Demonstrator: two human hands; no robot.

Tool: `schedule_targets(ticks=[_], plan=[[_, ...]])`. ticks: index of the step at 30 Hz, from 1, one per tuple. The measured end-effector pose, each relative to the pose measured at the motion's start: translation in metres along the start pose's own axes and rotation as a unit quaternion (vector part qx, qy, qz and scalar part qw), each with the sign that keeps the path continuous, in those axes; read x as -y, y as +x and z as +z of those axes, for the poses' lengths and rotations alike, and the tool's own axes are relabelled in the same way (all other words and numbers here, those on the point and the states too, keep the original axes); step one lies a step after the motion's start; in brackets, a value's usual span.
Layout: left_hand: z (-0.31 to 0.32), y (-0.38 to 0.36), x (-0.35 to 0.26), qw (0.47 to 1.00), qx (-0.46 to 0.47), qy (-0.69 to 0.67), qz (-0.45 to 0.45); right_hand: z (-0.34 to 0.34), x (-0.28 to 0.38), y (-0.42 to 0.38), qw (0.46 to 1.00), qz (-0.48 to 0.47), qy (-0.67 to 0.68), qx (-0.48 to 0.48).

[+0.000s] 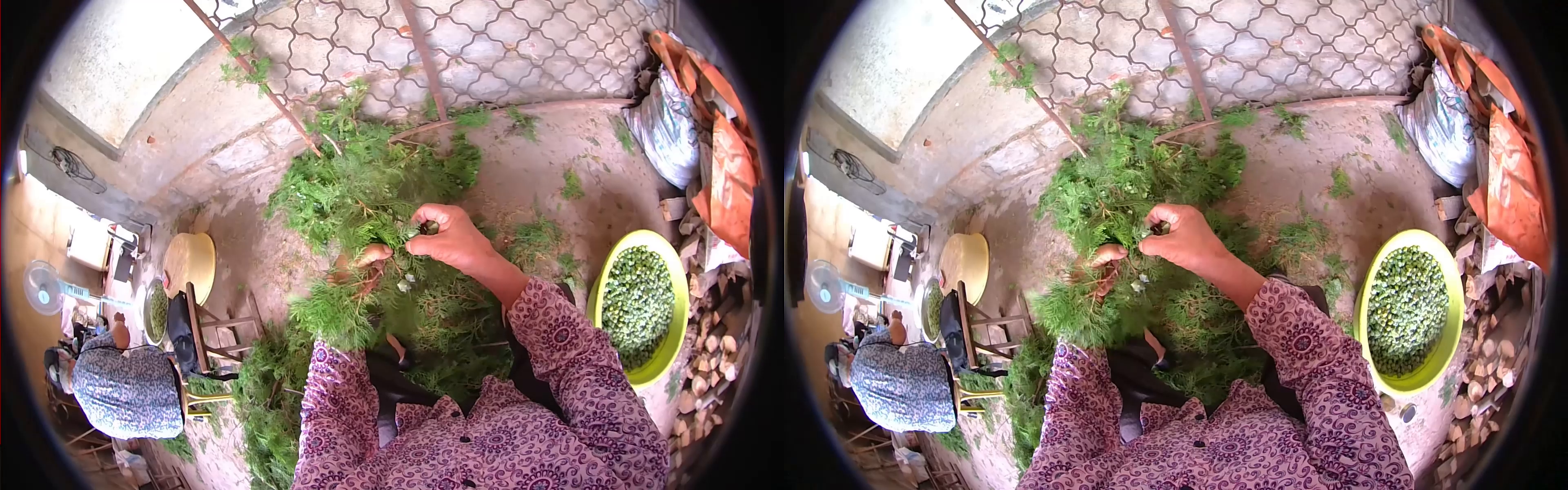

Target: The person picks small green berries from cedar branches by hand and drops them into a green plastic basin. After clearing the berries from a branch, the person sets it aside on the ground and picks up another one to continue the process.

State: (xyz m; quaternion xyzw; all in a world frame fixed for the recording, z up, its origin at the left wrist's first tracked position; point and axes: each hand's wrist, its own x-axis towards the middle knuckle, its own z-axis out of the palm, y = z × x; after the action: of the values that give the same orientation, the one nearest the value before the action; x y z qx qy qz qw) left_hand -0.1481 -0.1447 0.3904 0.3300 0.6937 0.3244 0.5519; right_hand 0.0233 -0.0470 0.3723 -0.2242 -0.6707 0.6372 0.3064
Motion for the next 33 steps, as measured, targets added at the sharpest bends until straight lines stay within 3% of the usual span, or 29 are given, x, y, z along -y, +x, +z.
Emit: schedule_targets(ticks=[2,3,8,10,11,13,16,17,18,20,22,24,26,28,29,33], plan=[[0.007,0.010,0.009,0.993,0.000,-0.075,0.090,-0.001,0.004,-0.001,1.000,-0.002,0.003,0.008],[0.012,0.013,0.012,0.986,0.001,-0.113,0.119,-0.003,0.006,-0.001,0.998,0.049,0.024,0.043],[0.023,0.017,0.018,0.970,0.000,-0.184,0.158,-0.005,0.013,-0.002,0.980,0.162,0.061,0.099],[0.024,0.018,0.019,0.969,0.001,-0.189,0.156,-0.002,-0.004,0.001,0.997,0.044,0.047,0.051],[0.024,0.018,0.021,0.967,-0.002,-0.195,0.161,-0.002,-0.008,0.001,0.997,0.044,0.047,0.052],[0.024,0.020,0.027,0.962,-0.010,-0.209,0.176,-0.001,-0.010,0.002,0.996,-0.068,-0.060,-0.009],[0.023,0.023,0.032,0.962,-0.031,-0.210,0.170,0.001,0.000,-0.001,0.989,-0.092,-0.109,-0.029],[0.013,0.027,0.027,0.991,-0.037,-0.128,0.025,0.001,-0.001,0.000,0.989,-0.092,-0.109,-0.030],[0.016,0.021,0.020,0.991,-0.037,-0.128,0.025,0.001,-0.005,0.002,0.996,-0.053,-0.058,-0.037],[0.025,0.007,0.004,0.968,0.005,-0.188,0.164,0.000,-0.005,0.003,0.999,-0.013,-0.008,-0.042],[0.025,0.015,0.009,0.969,0.017,-0.206,0.133,0.002,-0.002,0.004,0.995,-0.013,0.032,-0.090],[0.032,0.017,0.013,0.962,-0.040,-0.230,0.145,0.002,-0.001,0.005,0.994,0.003,0.065,-0.091],[0.030,0.022,0.018,0.955,-0.031,-0.236,0.176,-0.001,0.002,0.006,0.991,0.018,0.098,-0.094],[0.023,0.019,0.008,0.980,-0.030,-0.166,0.104,-0.008,0.011,0.008,0.966,0.097,0.173,-0.166],[0.019,0.009,-0.001,0.986,-0.074,-0.147,-0.016,-0.024,0.003,0.016,0.945,0.093,0.258,-0.175],[0.010,0.008,0.006,0.978,-0.122,-0.166,-0.034,-0.056,0.013,0.018,0.888,0.103,0.404,-0.193]])
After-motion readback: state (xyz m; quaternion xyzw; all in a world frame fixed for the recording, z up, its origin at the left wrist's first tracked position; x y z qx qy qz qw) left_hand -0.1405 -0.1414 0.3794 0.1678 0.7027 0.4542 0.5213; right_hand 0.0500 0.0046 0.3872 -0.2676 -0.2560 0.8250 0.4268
